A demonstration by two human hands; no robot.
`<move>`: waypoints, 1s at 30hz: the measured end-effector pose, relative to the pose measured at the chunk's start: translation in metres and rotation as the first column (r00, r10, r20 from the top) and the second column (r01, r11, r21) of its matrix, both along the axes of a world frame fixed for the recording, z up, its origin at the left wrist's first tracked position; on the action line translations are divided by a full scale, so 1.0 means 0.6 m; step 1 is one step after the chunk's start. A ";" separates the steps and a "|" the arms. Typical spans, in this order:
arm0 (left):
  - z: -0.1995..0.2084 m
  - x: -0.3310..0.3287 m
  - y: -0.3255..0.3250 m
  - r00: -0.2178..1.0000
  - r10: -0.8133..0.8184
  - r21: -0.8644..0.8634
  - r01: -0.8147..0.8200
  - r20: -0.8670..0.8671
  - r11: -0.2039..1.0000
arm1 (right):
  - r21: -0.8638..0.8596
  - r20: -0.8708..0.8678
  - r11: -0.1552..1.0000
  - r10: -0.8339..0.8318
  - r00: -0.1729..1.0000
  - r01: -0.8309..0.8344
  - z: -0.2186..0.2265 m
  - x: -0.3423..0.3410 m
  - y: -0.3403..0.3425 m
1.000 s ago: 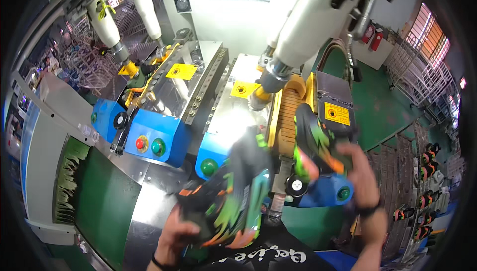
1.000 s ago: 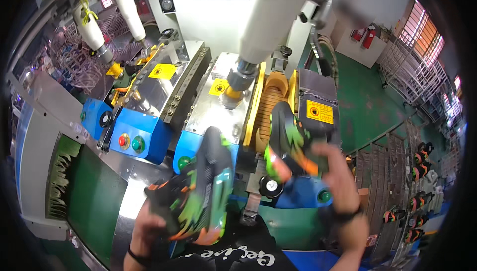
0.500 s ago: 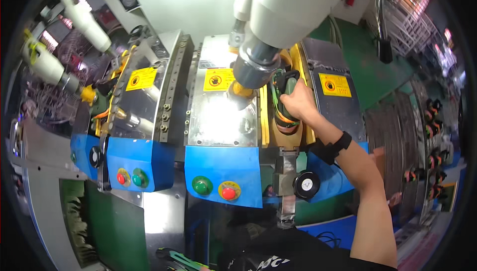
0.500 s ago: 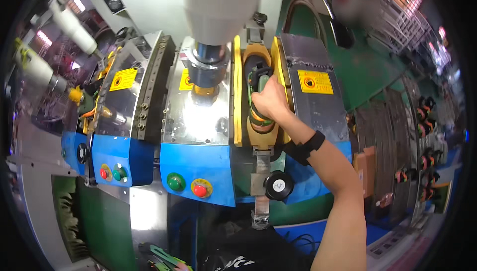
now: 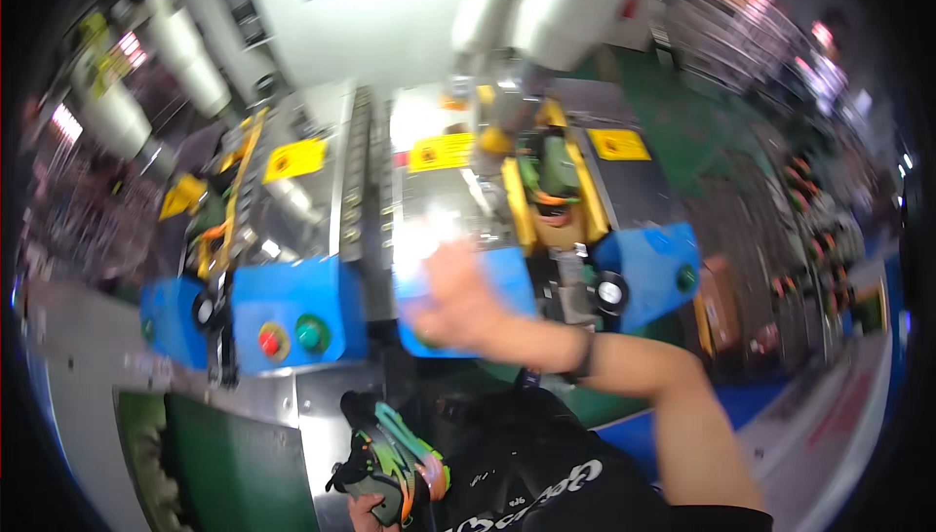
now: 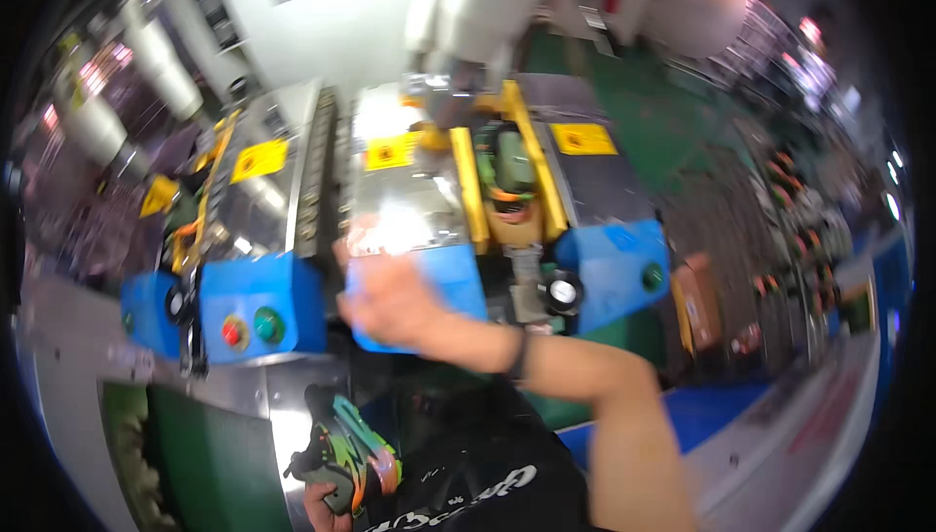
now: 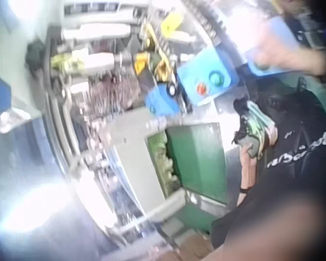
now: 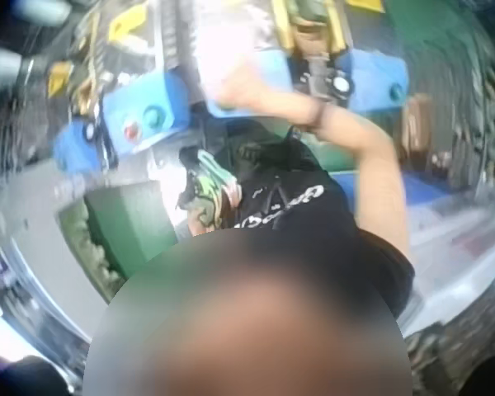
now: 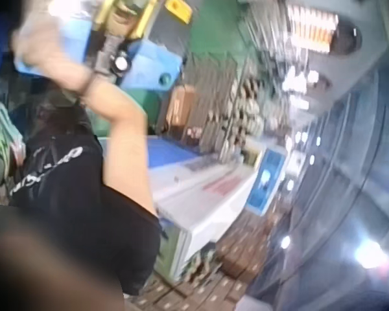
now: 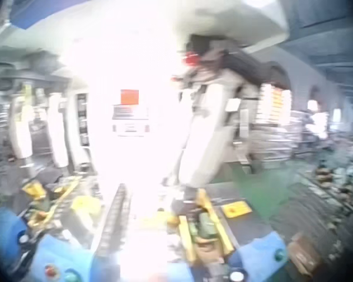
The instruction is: Placing shoes into a lasting machine and transferring them to a conveyor belt on a factory line.
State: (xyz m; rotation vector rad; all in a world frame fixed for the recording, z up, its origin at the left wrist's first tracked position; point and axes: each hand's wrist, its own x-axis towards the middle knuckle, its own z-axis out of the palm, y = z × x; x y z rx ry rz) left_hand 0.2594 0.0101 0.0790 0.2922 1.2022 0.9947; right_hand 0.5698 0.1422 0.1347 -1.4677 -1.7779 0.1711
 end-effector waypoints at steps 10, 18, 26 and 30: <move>-0.025 -0.089 -0.092 0.985 0.148 0.024 -0.147 -0.091 0.989 | -0.069 0.106 0.982 0.181 0.978 -0.175 -0.080 -0.142 -0.050; -0.014 -0.143 -0.200 0.816 0.491 0.047 -0.502 -0.304 0.864 | -0.343 -0.522 0.708 0.402 0.752 -0.617 -0.174 -0.246 -0.225; -0.186 -0.266 -0.151 0.509 0.377 0.278 -0.262 -0.774 0.924 | -0.442 -0.457 0.360 0.698 0.551 -0.822 -0.109 -0.404 -0.248; -0.249 -0.275 -0.141 0.679 0.262 0.254 -0.115 -0.685 0.960 | -0.550 -0.414 0.525 0.505 0.757 -0.650 -0.158 -0.436 -0.242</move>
